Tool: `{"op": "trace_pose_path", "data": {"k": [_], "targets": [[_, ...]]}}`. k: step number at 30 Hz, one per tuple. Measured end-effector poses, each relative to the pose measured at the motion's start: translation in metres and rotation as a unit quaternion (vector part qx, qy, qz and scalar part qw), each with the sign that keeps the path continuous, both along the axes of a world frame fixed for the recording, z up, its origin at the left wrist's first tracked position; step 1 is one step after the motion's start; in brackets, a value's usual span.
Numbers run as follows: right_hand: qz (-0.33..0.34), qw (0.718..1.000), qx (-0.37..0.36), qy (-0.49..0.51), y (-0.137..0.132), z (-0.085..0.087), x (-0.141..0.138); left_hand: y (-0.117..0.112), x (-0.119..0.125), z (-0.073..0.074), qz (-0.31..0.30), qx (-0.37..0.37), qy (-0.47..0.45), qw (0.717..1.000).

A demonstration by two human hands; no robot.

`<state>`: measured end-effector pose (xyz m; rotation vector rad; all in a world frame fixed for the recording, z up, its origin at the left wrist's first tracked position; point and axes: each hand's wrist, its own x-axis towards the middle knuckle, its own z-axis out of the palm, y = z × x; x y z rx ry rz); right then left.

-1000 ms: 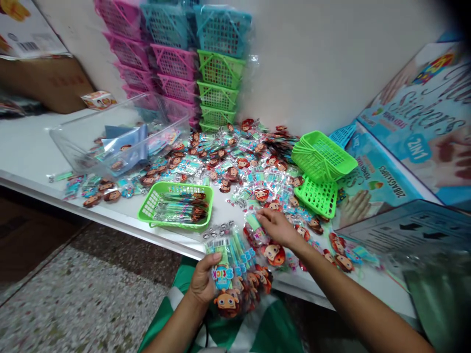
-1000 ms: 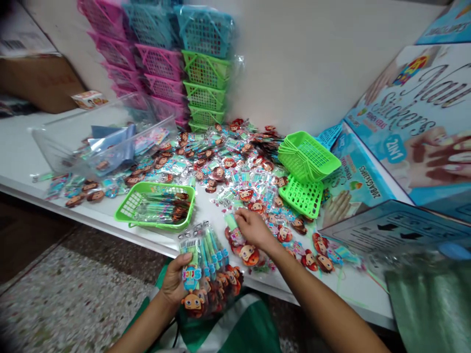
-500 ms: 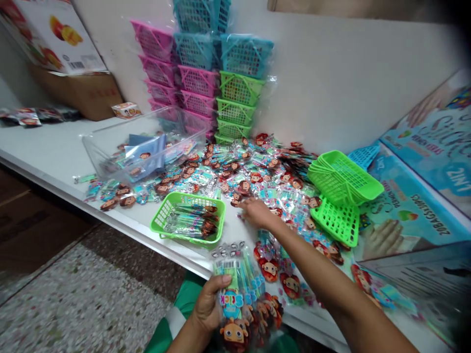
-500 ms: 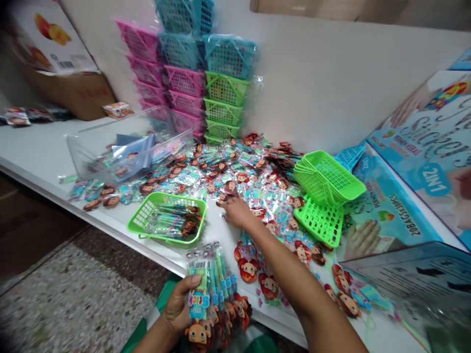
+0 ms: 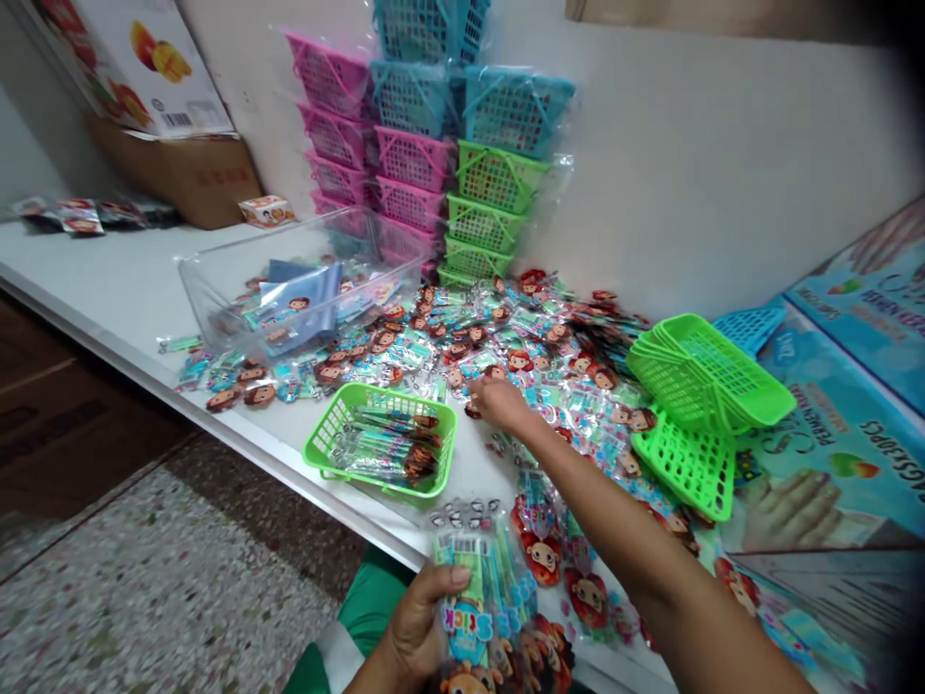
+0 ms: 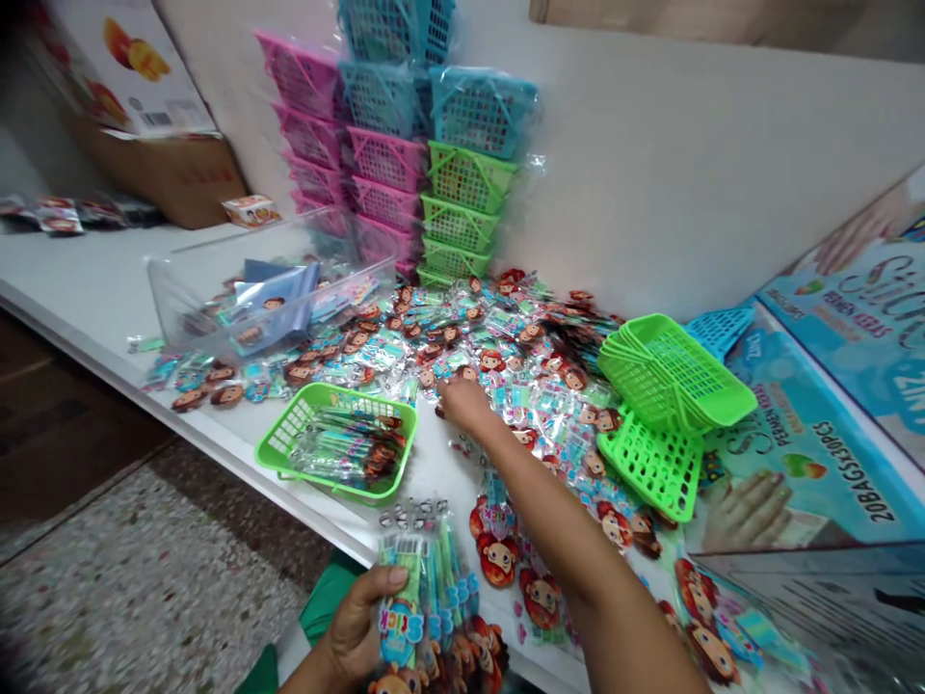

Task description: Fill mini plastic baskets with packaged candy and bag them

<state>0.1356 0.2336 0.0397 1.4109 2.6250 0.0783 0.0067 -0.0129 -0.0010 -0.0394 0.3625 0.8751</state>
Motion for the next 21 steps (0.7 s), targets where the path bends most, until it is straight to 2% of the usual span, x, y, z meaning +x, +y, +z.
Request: {"op": "trace_pose_path", "data": {"k": [3,6,9,13,15,17,19,21], "targets": [[-0.018,0.999,0.035,0.017,0.019,-0.004,-0.02,0.0,0.002,0.001,0.007,0.005,0.005,1.0],[-0.02,0.999,0.024,0.034,0.031,-0.008,-0.026,0.002,0.001,0.003,-0.001,-0.001,0.012,1.0],[-0.033,0.997,0.012,0.07,0.04,-0.005,-0.013,0.004,0.0,0.004,-0.007,-0.007,0.012,1.0],[-0.059,0.985,0.03,0.157,0.042,0.021,0.019,0.008,0.002,-0.002,0.002,-0.013,0.021,1.0],[-0.076,0.976,0.045,0.199,0.025,0.038,0.034,0.009,0.004,-0.003,0.006,-0.022,0.026,0.999],[-0.057,0.959,0.044,0.275,-0.011,0.054,0.045,0.01,0.005,-0.003,0.004,-0.024,0.026,0.999],[0.026,0.917,0.006,0.397,-0.064,0.066,0.052,0.01,0.006,-0.003,-0.003,-0.016,0.019,1.0],[0.111,0.886,-0.067,0.446,-0.124,0.073,0.057,0.01,0.006,-0.003,-0.008,-0.005,0.011,1.0]]}}
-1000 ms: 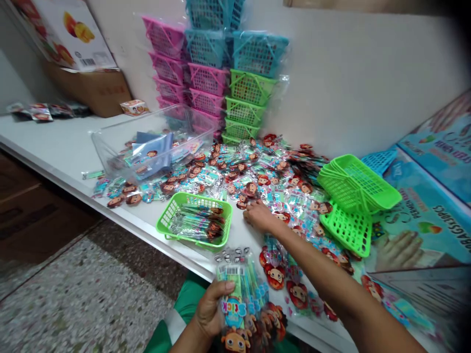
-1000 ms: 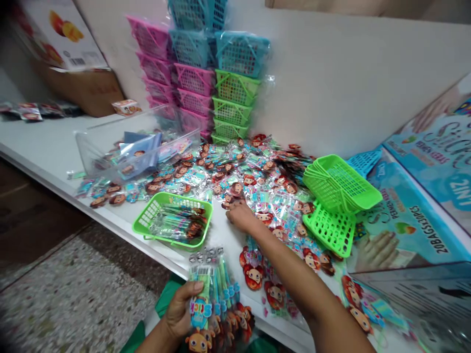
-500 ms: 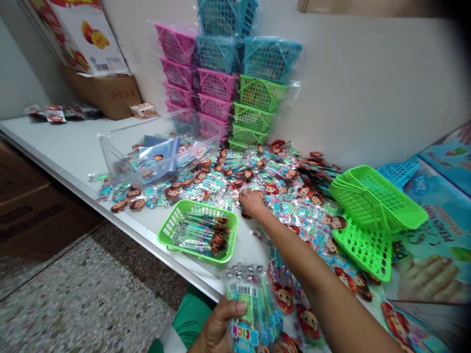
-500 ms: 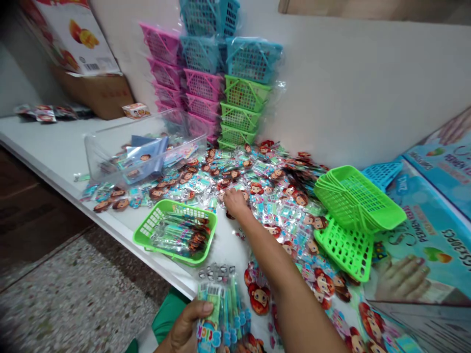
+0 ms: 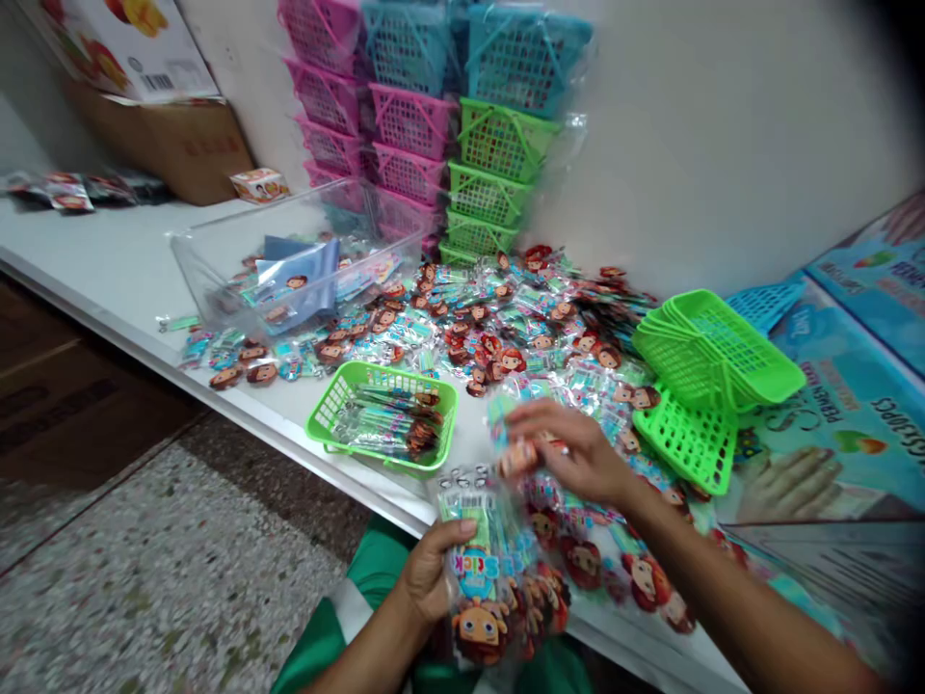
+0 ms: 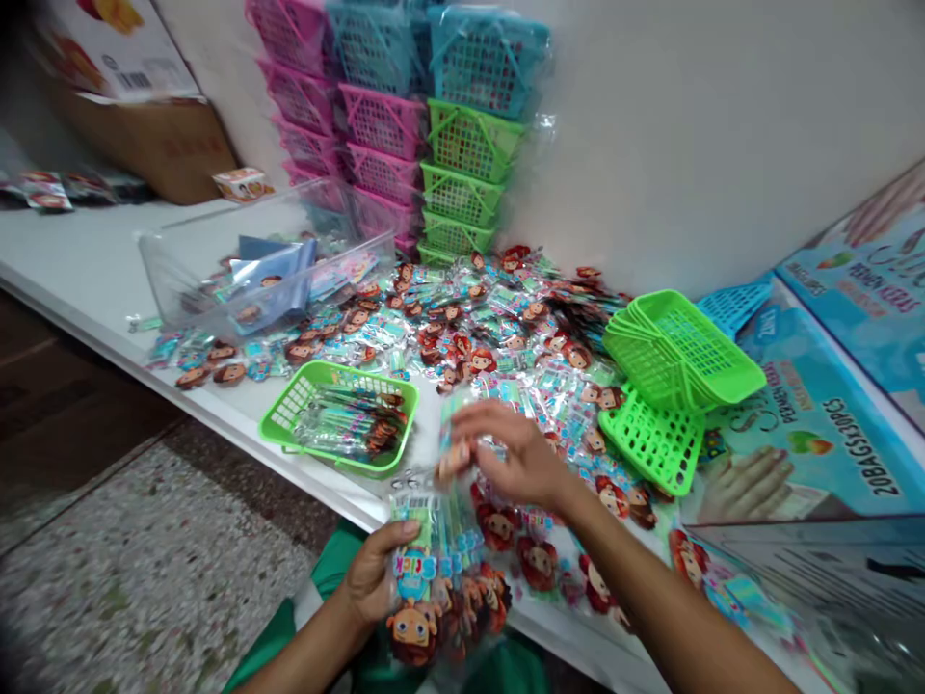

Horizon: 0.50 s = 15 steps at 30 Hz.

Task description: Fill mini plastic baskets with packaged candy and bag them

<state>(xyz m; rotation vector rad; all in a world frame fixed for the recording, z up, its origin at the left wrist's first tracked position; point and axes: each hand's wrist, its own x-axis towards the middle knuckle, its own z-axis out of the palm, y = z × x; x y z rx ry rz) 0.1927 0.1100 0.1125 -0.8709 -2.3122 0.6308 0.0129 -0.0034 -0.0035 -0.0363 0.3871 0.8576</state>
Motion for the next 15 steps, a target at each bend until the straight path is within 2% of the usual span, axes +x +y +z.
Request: {"op": "trace_pose_path", "data": {"k": [2,5,10,15], "targets": [[0.087,0.995,-0.048,-0.018,-0.052,0.0,0.003,-0.002,0.002,0.001,0.001,0.004,-0.006,1.0],[0.092,0.994,-0.048,-0.024,-0.097,-0.008,0.007,-0.006,0.008,0.003,0.02,0.002,-0.012,1.0],[0.057,0.996,-0.009,-0.072,-0.112,-0.013,0.006,-0.016,0.019,0.009,0.013,-0.026,-0.065,0.997],[0.12,0.982,-0.002,-0.145,-0.13,-0.001,-0.005,-0.021,0.015,0.007,-0.035,-0.029,-0.051,0.998]]}}
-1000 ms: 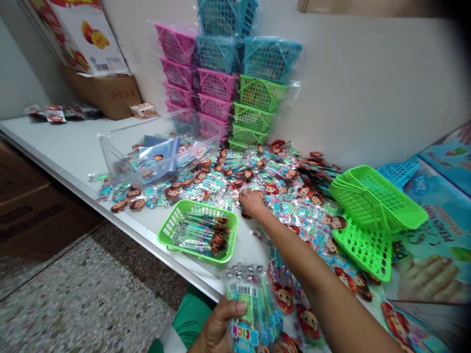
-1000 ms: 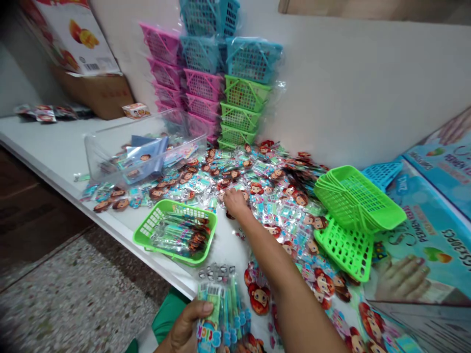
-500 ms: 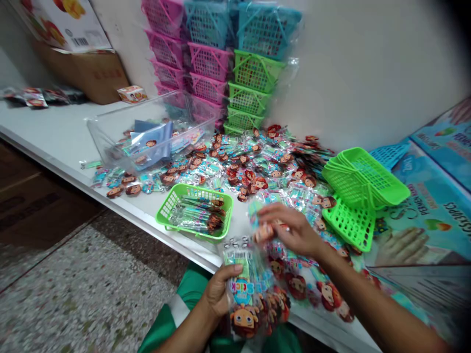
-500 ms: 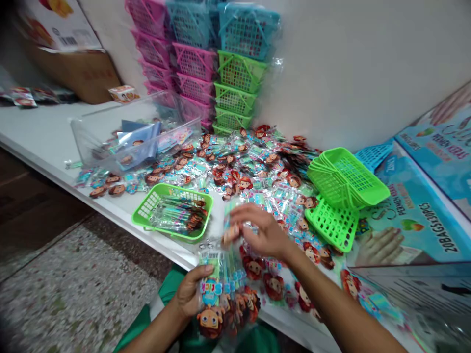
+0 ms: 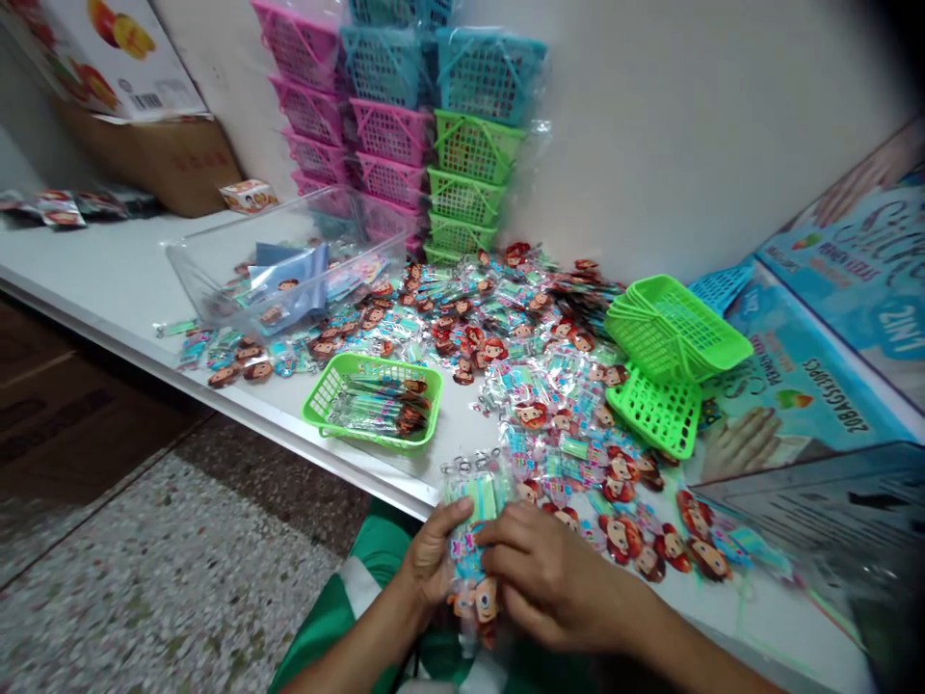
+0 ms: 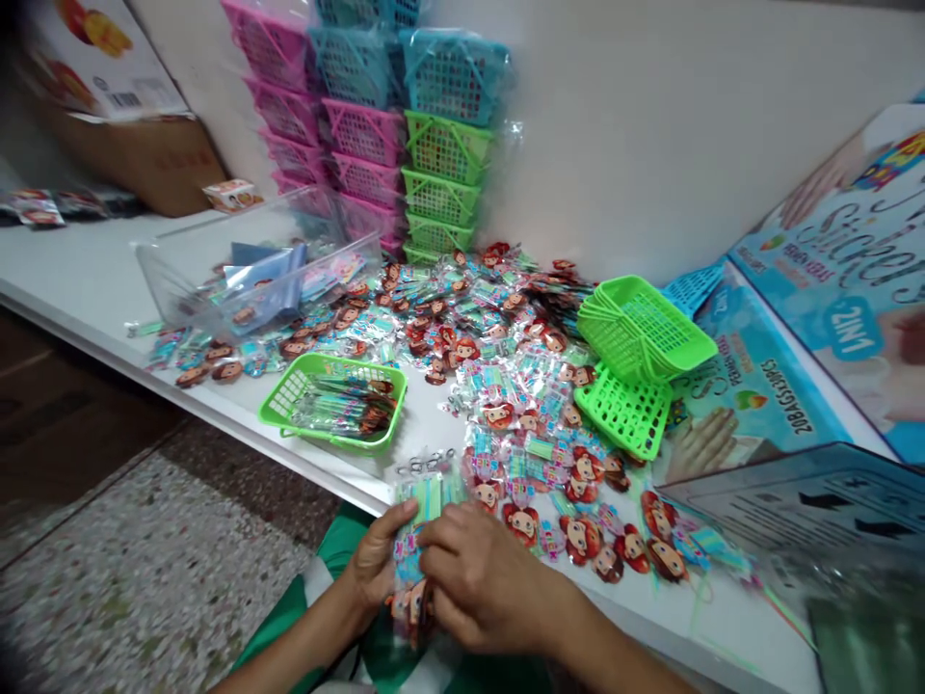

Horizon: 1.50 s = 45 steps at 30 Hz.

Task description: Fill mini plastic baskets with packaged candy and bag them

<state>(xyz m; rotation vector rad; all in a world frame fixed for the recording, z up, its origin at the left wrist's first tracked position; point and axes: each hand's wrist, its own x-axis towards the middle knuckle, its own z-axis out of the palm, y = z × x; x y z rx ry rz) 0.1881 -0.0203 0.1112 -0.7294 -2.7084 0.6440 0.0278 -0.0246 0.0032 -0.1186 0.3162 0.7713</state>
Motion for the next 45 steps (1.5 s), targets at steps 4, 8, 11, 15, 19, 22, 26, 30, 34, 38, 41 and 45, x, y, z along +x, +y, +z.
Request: {"op": "trace_pose_path", "data": {"k": [4,8,11,15,19,22,26,30,34,38,41,45], "targets": [[-0.199,0.973,-0.07,0.093,-0.012,-0.004,0.003,-0.005,-0.008,0.007,0.001,0.016,0.042,0.999],[-0.431,0.818,-0.332,0.184,-0.021,-0.028,0.0,-0.017,-0.008,0.02,0.042,0.069,0.154,0.985],[-0.379,0.775,-0.44,0.248,-0.033,-0.046,-0.015,-0.026,-0.006,0.026,0.039,0.063,0.218,0.973],[-0.393,0.757,-0.451,0.261,-0.047,-0.055,-0.028,-0.034,-0.004,0.027,0.044,0.037,0.246,0.967],[-0.41,0.746,-0.45,0.271,-0.051,-0.054,-0.029,-0.037,-0.004,0.028,0.059,0.043,0.235,0.969],[-0.384,0.722,-0.482,0.316,-0.051,-0.054,-0.032,-0.04,-0.004,0.027,0.068,0.067,0.231,0.968],[-0.375,0.703,-0.508,0.328,-0.05,-0.057,-0.042,-0.046,-0.008,0.025,0.091,0.134,0.27,0.949],[-0.332,0.698,-0.533,0.345,-0.043,-0.058,-0.051,-0.045,-0.014,0.027,0.118,0.17,0.315,0.926],[-0.287,0.624,-0.604,0.405,-0.031,-0.057,-0.059,-0.031,-0.019,0.036,0.146,0.2,0.326,0.912],[-0.281,0.6,-0.616,0.425,-0.014,-0.058,-0.06,-0.018,-0.027,0.045,0.17,0.236,0.373,0.881],[-0.299,0.618,-0.585,0.432,0.013,-0.052,-0.058,-0.004,-0.05,0.049,0.231,0.303,0.506,0.774],[-0.282,0.727,-0.499,0.379,0.073,-0.019,-0.066,0.042,-0.119,0.052,0.405,0.297,0.751,0.428]]}}
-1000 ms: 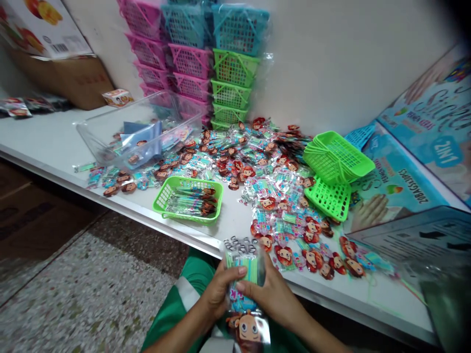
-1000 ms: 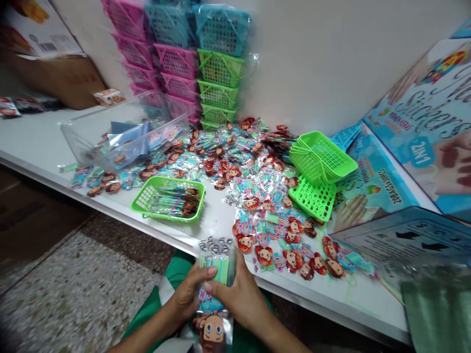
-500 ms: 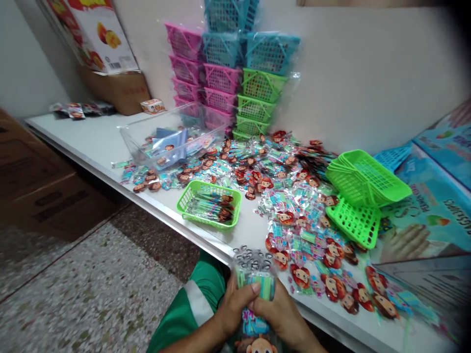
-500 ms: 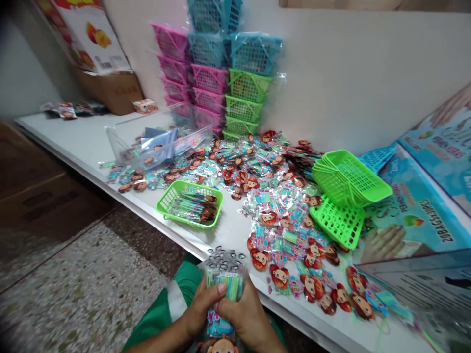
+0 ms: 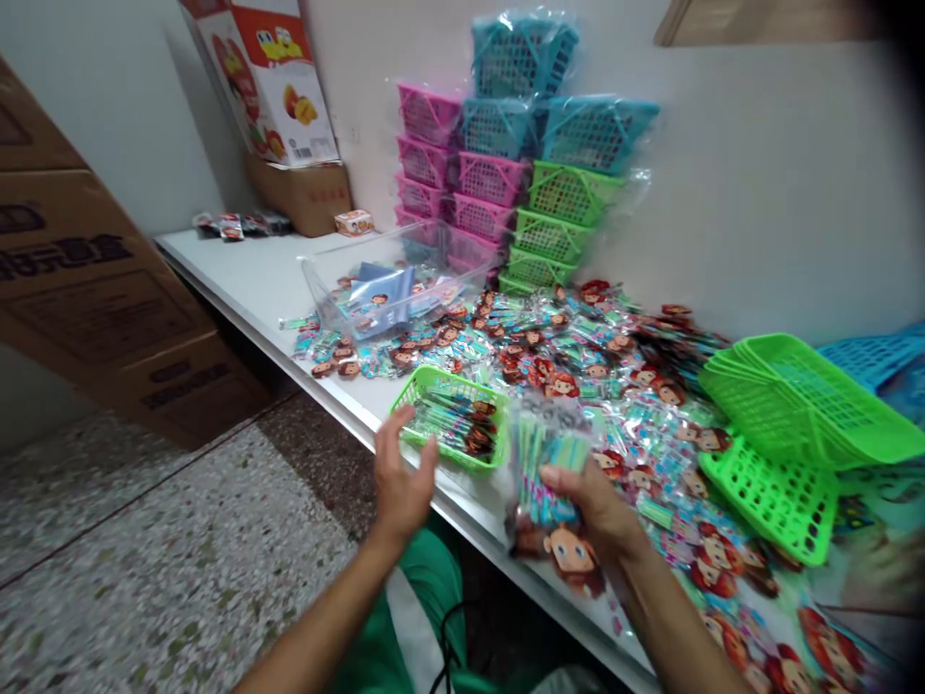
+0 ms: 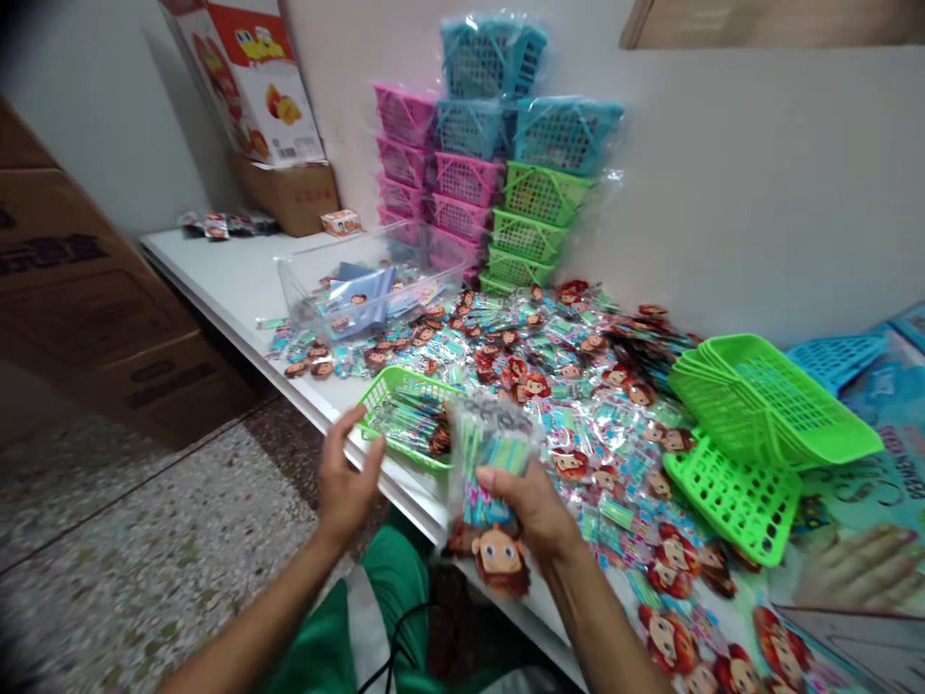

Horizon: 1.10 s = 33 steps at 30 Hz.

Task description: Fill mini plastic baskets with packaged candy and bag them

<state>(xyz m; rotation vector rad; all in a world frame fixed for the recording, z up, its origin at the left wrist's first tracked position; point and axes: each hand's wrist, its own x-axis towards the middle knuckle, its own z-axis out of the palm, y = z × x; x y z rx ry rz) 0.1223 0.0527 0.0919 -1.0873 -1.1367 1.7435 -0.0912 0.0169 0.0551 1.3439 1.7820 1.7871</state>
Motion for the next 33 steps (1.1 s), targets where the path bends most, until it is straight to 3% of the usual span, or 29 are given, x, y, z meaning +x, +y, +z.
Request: {"op": "trace_pose_path", "data": {"k": [2,4,7,10,12,14,17,21,24,29,33], "targets": [[0.041,0.991,0.104,-0.07,0.033,0.023,-0.014,0.03,-0.038,-0.005,0.068,-0.017,0.067,0.995],[0.052,0.961,0.208,-0.173,0.059,0.044,-0.035,0.055,-0.067,-0.017,0.052,-0.08,0.043,0.995],[0.051,0.859,0.343,-0.376,0.081,0.056,-0.068,0.077,-0.083,-0.037,-0.015,-0.121,0.007,0.992],[0.086,0.711,0.454,-0.531,0.084,0.046,-0.094,0.079,-0.076,-0.05,-0.067,-0.121,-0.018,0.99],[0.123,0.627,0.487,-0.596,0.08,0.032,-0.106,0.076,-0.07,-0.053,-0.075,-0.115,-0.036,0.99],[0.153,0.57,0.49,-0.641,0.075,0.018,-0.114,0.073,-0.066,-0.052,-0.072,-0.11,-0.056,0.99],[0.166,0.516,0.506,-0.671,0.071,0.002,-0.123,0.071,-0.064,-0.051,-0.069,-0.104,-0.08,0.989],[0.141,0.463,0.543,-0.686,0.071,-0.011,-0.13,0.069,-0.064,-0.049,-0.083,-0.097,-0.098,0.987],[0.137,0.445,0.543,-0.699,0.071,-0.018,-0.133,0.067,-0.062,-0.047,-0.088,-0.095,-0.107,0.986],[0.172,0.465,0.497,-0.712,0.069,-0.018,-0.136,0.065,-0.058,-0.042,-0.088,-0.096,-0.119,0.984],[0.258,0.508,0.46,-0.681,0.074,-0.008,-0.133,0.058,-0.06,-0.041,-0.106,-0.107,-0.119,0.981]]}}
